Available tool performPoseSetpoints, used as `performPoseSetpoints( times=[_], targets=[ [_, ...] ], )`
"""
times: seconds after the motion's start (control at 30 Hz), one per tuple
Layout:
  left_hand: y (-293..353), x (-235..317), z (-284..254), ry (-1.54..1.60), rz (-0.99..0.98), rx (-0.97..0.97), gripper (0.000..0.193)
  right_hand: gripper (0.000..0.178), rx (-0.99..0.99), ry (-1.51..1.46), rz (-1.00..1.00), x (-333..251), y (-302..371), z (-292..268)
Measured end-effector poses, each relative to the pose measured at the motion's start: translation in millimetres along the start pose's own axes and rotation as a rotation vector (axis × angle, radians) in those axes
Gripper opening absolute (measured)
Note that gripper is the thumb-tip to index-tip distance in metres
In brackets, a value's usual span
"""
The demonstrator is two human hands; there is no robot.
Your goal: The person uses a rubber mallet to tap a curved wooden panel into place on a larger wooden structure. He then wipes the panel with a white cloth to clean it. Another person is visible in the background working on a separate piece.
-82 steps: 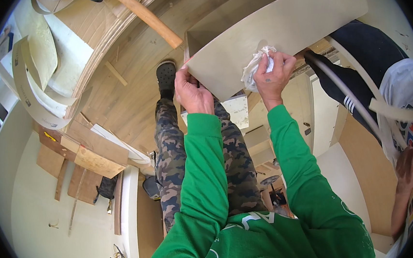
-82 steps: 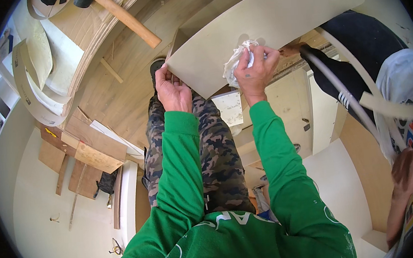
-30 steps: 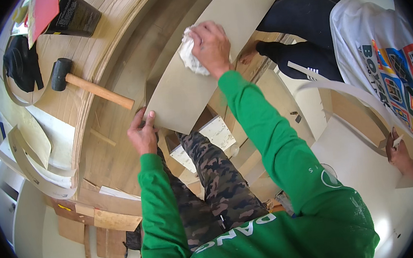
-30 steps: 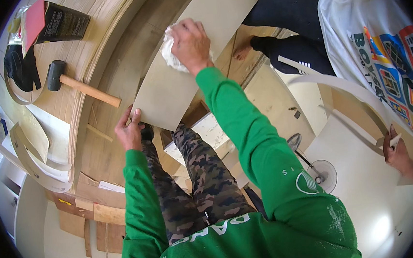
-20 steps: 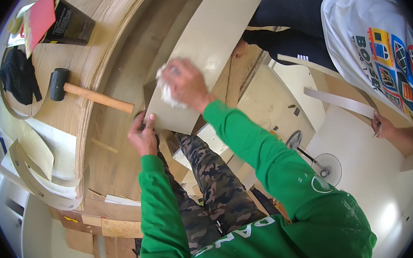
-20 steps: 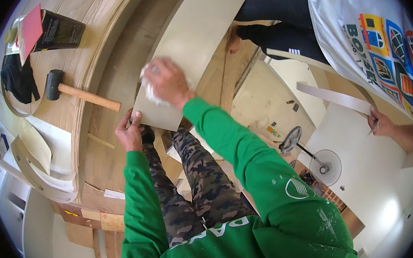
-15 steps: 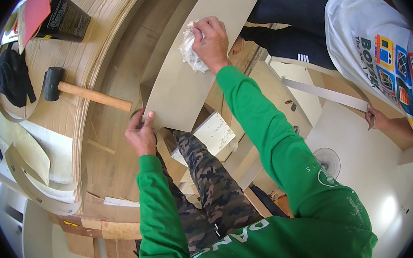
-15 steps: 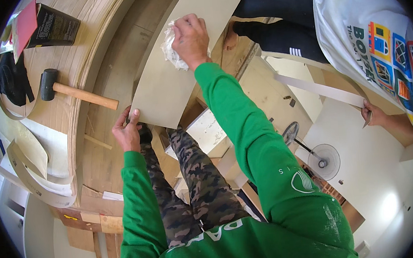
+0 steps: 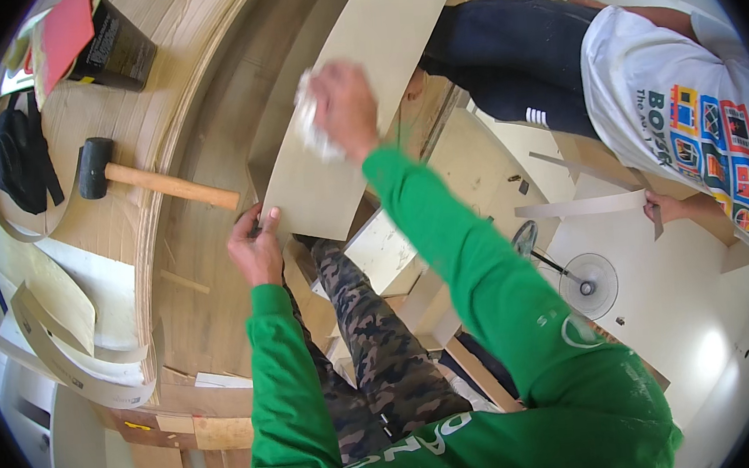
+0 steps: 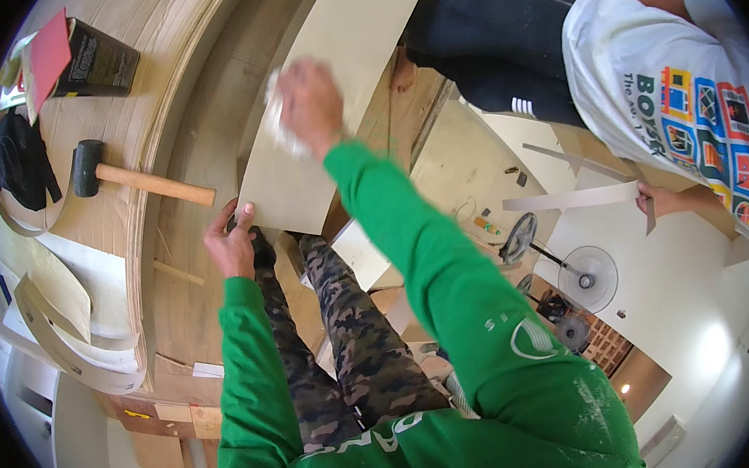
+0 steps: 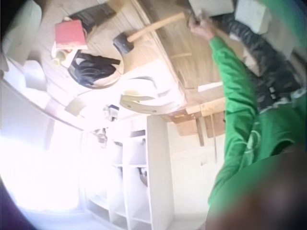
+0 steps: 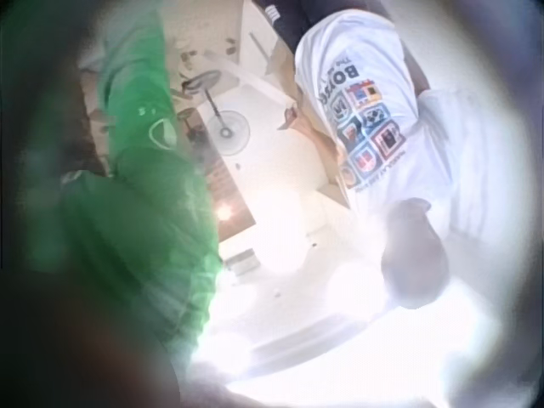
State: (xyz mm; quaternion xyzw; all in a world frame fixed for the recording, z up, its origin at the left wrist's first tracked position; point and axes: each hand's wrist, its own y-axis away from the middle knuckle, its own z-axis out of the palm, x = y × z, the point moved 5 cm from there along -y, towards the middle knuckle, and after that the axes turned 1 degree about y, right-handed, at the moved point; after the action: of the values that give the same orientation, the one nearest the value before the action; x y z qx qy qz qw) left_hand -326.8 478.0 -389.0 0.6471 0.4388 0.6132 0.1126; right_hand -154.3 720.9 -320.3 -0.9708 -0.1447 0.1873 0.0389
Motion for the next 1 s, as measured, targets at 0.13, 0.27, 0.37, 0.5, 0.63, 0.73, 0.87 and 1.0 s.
performPoseSetpoints(
  times=[0.13,0.27,0.37,0.5,0.63,0.73,0.87,1.0],
  targets=[
    [-4,4,1,-0.053,0.013,-0.009,0.052,0.016,-0.058,-0.107,-0.215,-37,62,-5],
    [-6,-1,1,-0.075,-0.029,-0.016,0.051,0.011,-0.003,-0.003,-0.076,22,-10,5],
    [-5,1,3,-0.025,0.009,-0.018,0.05,0.007,0.053,-0.065,-0.01,34,-24,11],
    [-4,7,4,-0.044,-0.031,0.007,0.047,0.013,-0.109,-0.104,-0.171,-20,63,12],
    [-2,14,2,-0.073,-0.095,-0.006,0.046,0.016,-0.061,-0.009,-0.277,-12,45,7],
    [1,14,3,-0.064,-0.121,-0.003,0.047,0.01,0.116,-0.035,-0.085,27,-25,4],
    [0,12,1,-0.077,-0.031,-0.006,0.046,0.012,-0.021,0.0,-0.027,-11,12,13],
    [-8,6,-2,-0.092,0.044,-0.021,0.045,0.017,-0.012,-0.258,-0.203,-94,130,8]
  ],
)
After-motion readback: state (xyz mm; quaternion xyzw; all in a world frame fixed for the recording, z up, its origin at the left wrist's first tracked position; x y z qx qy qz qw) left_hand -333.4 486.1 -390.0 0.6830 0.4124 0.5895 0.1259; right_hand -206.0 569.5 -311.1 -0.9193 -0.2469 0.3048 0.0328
